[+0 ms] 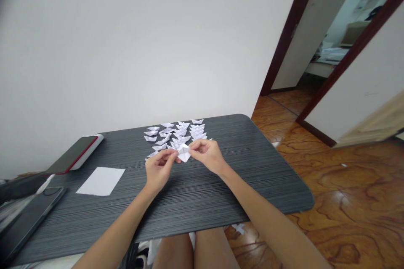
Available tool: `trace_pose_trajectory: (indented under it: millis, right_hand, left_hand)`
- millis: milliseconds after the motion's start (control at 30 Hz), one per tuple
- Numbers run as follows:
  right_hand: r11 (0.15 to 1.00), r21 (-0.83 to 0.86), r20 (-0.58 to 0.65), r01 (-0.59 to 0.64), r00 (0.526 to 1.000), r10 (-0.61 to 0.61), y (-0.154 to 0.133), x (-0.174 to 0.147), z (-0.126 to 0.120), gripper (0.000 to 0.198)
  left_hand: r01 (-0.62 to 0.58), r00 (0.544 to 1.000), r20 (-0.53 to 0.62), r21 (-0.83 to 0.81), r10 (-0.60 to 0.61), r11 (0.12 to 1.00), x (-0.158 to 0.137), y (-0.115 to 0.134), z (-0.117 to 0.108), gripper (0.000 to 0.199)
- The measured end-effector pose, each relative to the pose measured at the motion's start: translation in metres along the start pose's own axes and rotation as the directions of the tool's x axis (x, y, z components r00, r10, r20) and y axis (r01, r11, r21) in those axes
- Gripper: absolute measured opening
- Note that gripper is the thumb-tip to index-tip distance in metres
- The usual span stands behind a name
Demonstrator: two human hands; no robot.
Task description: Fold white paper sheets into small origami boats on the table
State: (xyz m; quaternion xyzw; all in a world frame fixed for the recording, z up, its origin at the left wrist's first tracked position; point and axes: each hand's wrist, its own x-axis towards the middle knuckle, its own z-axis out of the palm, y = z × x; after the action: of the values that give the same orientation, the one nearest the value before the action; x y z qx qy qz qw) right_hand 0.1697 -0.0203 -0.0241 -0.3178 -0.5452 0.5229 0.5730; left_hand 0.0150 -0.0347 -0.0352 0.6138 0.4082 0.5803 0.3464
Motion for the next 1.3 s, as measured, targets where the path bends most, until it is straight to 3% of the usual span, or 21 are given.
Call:
trace_pose_trajectory:
  millis: [133,233,433,800,967,1133,1300]
  right_hand:
    - [0.998,-0.046,0.042,0.047,0.998,-0.045,0.0026,0.0001,-0.0013,0.018]
    - [0.990,-0.107,0.096,0.095,0.992,-0.085,0.0041,-0.0009,-0.0020,0.017]
    - [0.976,-0.200,0.129,0.087,0.990,-0.062,0.0013,-0.0026,0.0006,0.017]
    - [0.984,-0.105,0.060,-0.142,0.987,0.149,0.0048,-0.0007,0.0019,0.019]
    - [0.990,-0.069,0.085,-0.125,0.988,0.131,0.0030,-0.0004,0.0012,0.022]
    - [0.987,-0.163,0.065,-0.003,0.998,0.014,0.0023,-0.0014,0.0014,0.020]
    - [0.986,-0.120,0.062,-0.112,0.991,0.120,0.0029,-0.0021,0.0036,0.019]
  left_hand:
    - [0.063,0.986,0.160,-0.087,-0.049,0.994,0.0005,0.0024,-0.0006,0.024]
    - [0.054,0.974,0.222,-0.028,-0.046,0.998,0.0017,0.0001,-0.0021,0.037]
    - [0.013,0.993,0.114,0.113,-0.026,0.994,0.0016,-0.0042,-0.0016,0.027]
    - [0.011,0.995,0.094,0.159,-0.027,0.987,0.0014,-0.0059,0.0009,0.020]
    - [0.066,0.989,0.125,0.097,-0.078,0.993,0.0016,-0.0055,0.0007,0.025]
    - [0.140,0.990,-0.006,0.027,-0.140,0.990,0.0039,-0.0053,0.0013,0.028]
    - [0.124,0.989,-0.085,0.016,-0.122,0.992,0.0033,-0.0047,0.0030,0.027]
